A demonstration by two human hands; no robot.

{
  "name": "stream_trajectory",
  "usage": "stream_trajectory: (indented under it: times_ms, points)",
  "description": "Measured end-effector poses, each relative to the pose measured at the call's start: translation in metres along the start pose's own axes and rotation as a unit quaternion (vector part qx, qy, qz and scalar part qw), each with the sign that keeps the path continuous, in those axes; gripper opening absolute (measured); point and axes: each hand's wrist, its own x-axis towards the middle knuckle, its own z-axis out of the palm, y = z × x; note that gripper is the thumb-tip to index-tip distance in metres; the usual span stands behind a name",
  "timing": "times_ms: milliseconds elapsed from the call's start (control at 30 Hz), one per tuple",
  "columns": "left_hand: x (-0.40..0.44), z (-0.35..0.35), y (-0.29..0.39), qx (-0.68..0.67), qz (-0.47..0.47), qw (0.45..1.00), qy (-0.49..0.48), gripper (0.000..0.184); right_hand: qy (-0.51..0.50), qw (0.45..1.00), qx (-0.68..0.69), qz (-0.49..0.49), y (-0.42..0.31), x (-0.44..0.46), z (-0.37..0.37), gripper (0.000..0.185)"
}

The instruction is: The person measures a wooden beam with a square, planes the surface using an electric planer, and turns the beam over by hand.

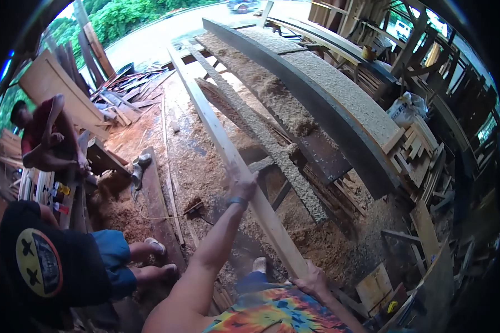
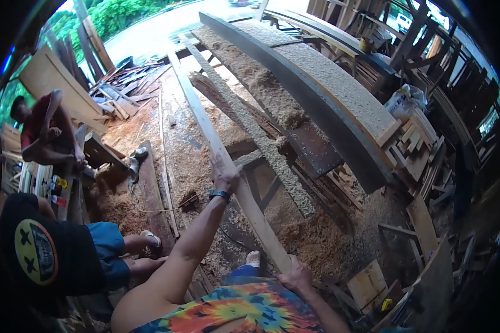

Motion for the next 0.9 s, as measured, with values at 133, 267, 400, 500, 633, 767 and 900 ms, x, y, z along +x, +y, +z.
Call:
stream_trajectory:
  times_ms: [133, 267, 400, 500, 633, 767, 900]
  points:
    - [-0.024, 0.008, 0.003, 0.089, 0.132, 0.983, 0.094, 0.081, -0.011, 0.999, 0.015, -0.026, 0.006, 0.004, -0.005, 0.08]
    - [-0.058, -0.017, 0.046, -0.192, -0.09, 0.977, -0.027, 0.069, -0.044, 0.998, 0.008, -0.031, 0.021, 0.016, -0.009, 0.08]
    - [-0.099, -0.033, 0.086, -0.091, -0.096, 0.986, -0.107, 0.071, -0.071, 0.997, 0.018, -0.026, 0.028, 0.03, -0.026, 0.079]
    - [-0.136, -0.011, 0.098, -0.074, -0.082, 0.986, -0.121, 0.079, -0.064, 0.997, 0.041, -0.018, 0.037, 0.039, -0.04, 0.079]
    - [-0.183, -0.01, 0.127, -0.146, -0.125, 0.975, -0.108, 0.097, -0.056, 0.996, 0.062, -0.033, 0.075, 0.075, -0.04, 0.063]
    - [-0.247, 0.021, 0.094, -0.074, -0.18, 0.968, -0.161, 0.111, -0.208, 0.914, 0.347, 0.027, 0.116, 0.111, -0.04, 0.047]
    - [-0.293, -0.007, 0.099, -0.124, -0.249, 0.949, -0.148, 0.113, -0.329, 0.819, 0.468, 0.049, 0.156, 0.149, 0.017, 0.049]
